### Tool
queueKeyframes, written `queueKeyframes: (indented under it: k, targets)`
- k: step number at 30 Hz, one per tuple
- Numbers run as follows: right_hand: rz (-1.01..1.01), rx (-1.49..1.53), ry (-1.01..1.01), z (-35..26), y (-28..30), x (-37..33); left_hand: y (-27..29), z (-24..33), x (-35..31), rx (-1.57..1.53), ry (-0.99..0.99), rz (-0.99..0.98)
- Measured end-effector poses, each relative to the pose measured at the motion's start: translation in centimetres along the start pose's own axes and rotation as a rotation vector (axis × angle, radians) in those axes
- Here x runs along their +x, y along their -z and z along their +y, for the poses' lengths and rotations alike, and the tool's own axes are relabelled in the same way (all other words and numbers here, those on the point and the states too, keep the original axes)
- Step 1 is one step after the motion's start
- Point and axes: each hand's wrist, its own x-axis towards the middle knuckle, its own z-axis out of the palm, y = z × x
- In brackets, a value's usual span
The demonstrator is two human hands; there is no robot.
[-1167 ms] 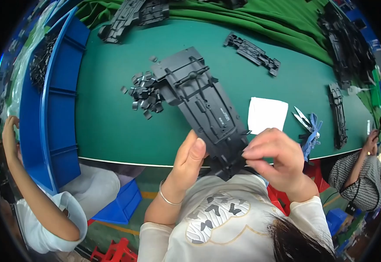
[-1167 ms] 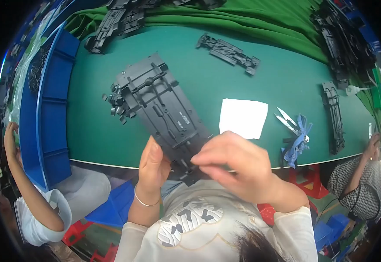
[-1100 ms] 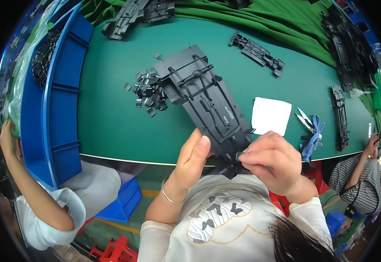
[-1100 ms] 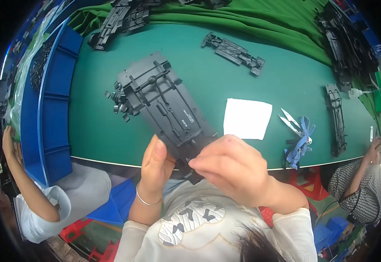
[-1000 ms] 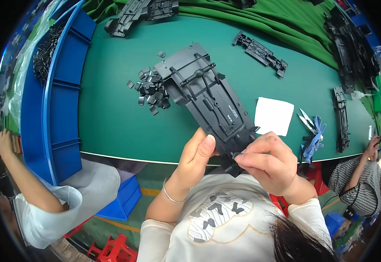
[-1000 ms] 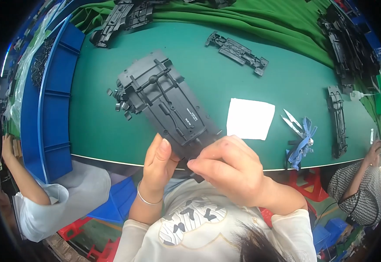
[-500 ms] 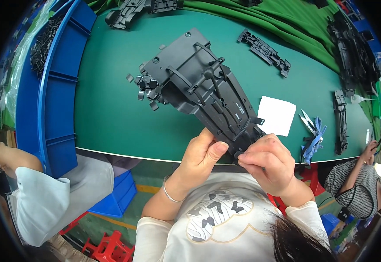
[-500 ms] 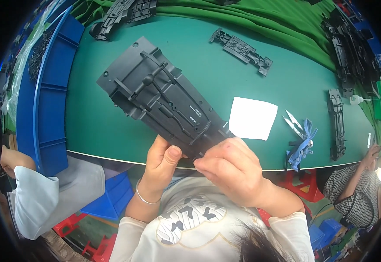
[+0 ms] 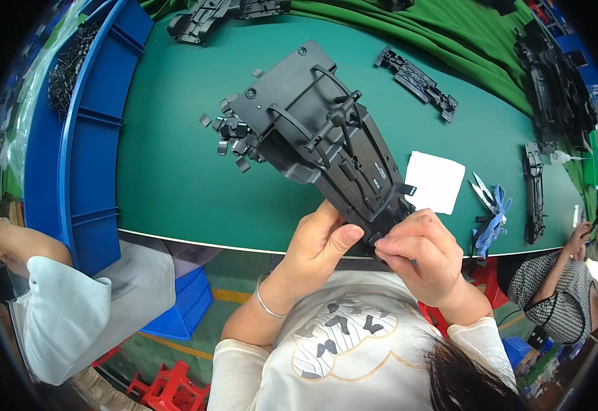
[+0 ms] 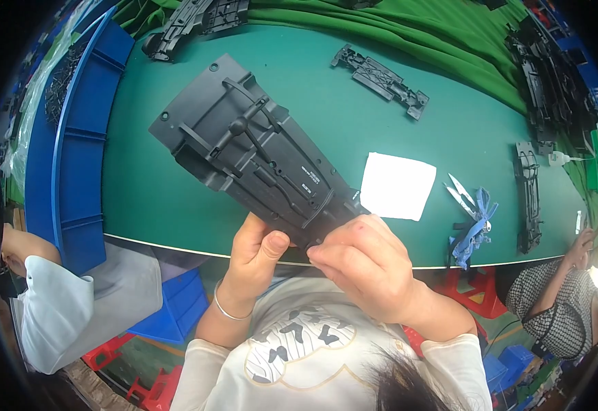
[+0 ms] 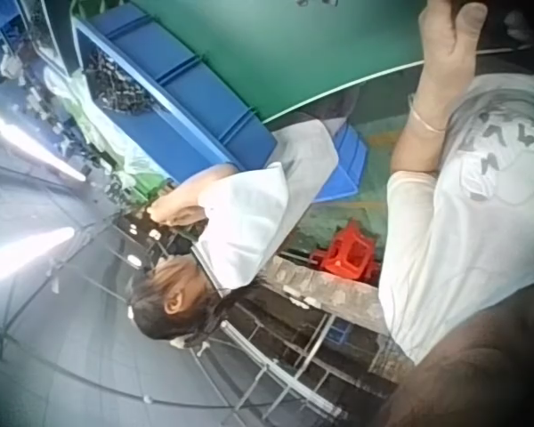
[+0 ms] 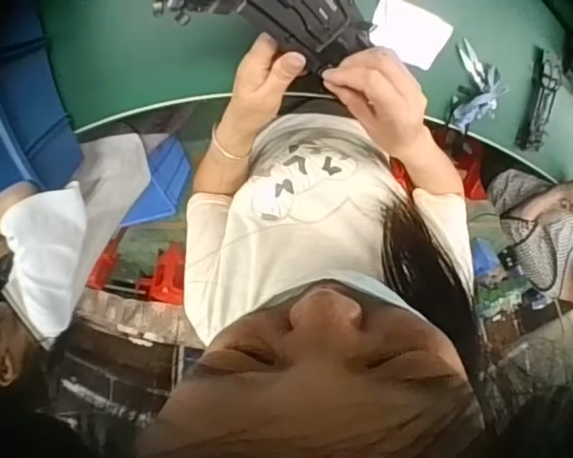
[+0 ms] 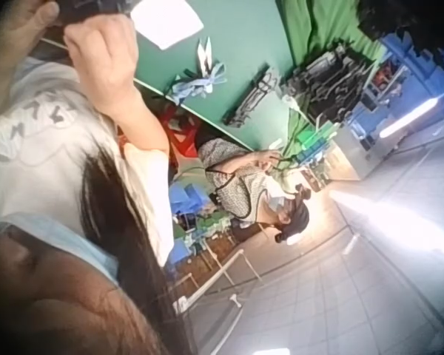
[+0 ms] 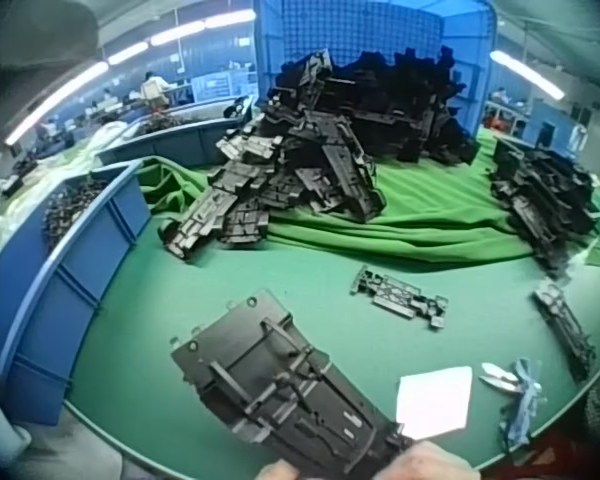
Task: Assembling small plastic components onto a larger black plastic base on a factory production line.
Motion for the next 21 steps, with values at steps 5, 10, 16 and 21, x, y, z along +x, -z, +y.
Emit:
queueKeyframes:
  k: [5, 10, 16, 21]
  targets:
    - [-0.002, -0.012, 0.008, 0.0, 0.0, 0.1, 0.0, -0.1, -0.1, -0.017, 0.015, 0.005]
    - [-0.014, -0.023, 0.030, 0.1, 0.0, 0.1, -0.2, -0.2, 0.1, -0.020, -0.046, 0.033]
    - [-0.075, -0.010, 0.012, 0.4, 0.4, 0.1, -0.1, -0.7, -0.8, 0.104, 0.027, 0.012]
    - [0.093, 0.097, -0.230, -0.3, 1.4, -1.0, -0.7, -0.7, -0.8, -0.035, -0.091, 0.114]
